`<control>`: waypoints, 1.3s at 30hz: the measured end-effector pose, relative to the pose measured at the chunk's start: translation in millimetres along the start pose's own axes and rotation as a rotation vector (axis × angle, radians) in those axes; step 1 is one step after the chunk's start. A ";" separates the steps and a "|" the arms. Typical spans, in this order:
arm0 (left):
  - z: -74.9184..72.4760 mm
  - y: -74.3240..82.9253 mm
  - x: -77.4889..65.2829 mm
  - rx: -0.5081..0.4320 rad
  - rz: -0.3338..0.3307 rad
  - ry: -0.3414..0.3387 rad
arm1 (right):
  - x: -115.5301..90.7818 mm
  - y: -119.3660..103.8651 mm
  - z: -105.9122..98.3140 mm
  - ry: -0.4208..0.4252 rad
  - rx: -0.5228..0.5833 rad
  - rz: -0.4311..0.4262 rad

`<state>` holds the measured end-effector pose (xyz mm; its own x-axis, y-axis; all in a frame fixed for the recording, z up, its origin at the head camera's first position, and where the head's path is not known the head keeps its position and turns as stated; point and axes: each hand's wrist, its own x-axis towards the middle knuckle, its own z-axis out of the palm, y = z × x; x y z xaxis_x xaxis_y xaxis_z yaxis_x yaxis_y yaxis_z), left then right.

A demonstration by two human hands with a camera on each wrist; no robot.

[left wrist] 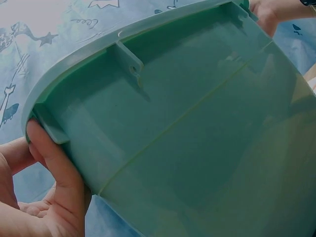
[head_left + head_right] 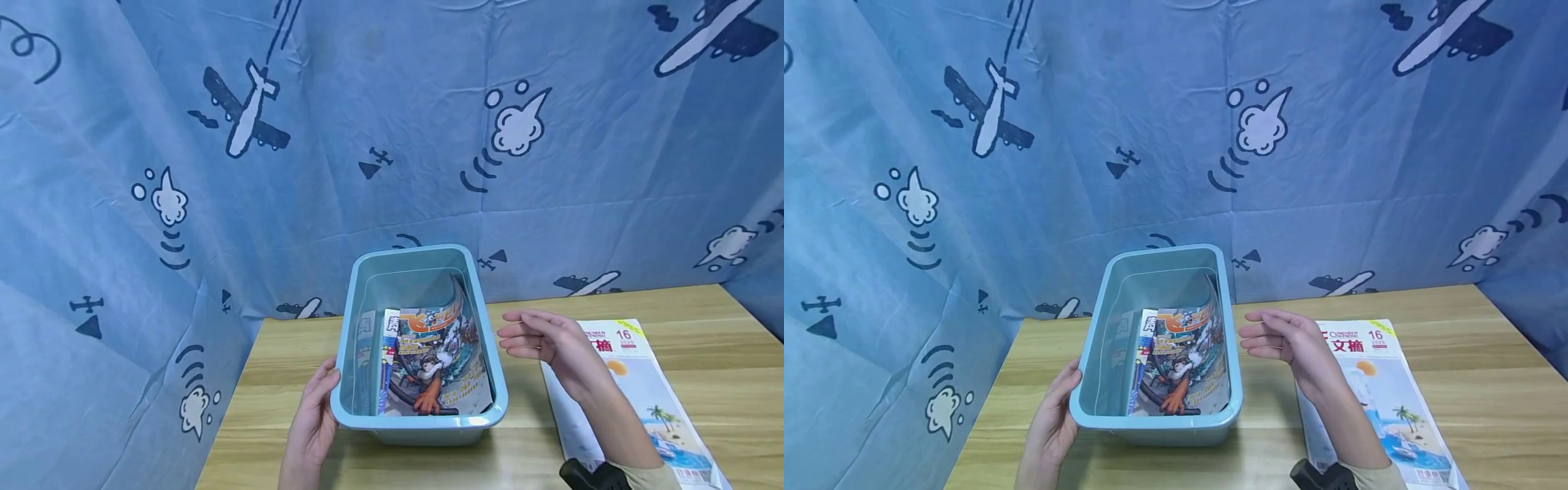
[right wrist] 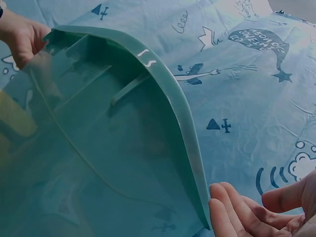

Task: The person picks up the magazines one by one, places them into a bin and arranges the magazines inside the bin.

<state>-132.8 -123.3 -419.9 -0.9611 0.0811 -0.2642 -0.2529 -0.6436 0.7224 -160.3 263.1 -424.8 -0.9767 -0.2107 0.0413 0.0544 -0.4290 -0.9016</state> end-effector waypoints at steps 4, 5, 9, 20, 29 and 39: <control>0.4 0.9 -0.6 0.002 -0.003 -0.013 | -0.5 -1.1 -2.2 0.015 0.007 0.007; 0.6 1.1 -0.9 -0.001 -0.005 -0.012 | -0.7 -1.4 -2.5 0.021 0.007 0.008; 1.1 1.4 -1.5 -0.022 -0.018 0.005 | -2.2 -1.8 -4.5 0.027 0.009 0.011; 1.2 2.6 -2.0 0.001 -0.024 0.007 | -7.0 -5.2 -13.5 0.035 0.019 -0.015; 2.0 3.1 -2.0 -0.001 -0.024 0.007 | -9.2 -8.5 -21.5 0.039 0.055 -0.037; 2.1 3.0 -3.2 -0.019 -0.026 0.002 | -12.4 -11.3 -29.1 0.078 0.066 -0.033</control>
<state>-130.8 -123.8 -415.5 -0.9539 0.0969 -0.2842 -0.2761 -0.6554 0.7030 -154.9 296.1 -427.6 -0.9912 -0.1278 0.0345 0.0332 -0.4924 -0.8698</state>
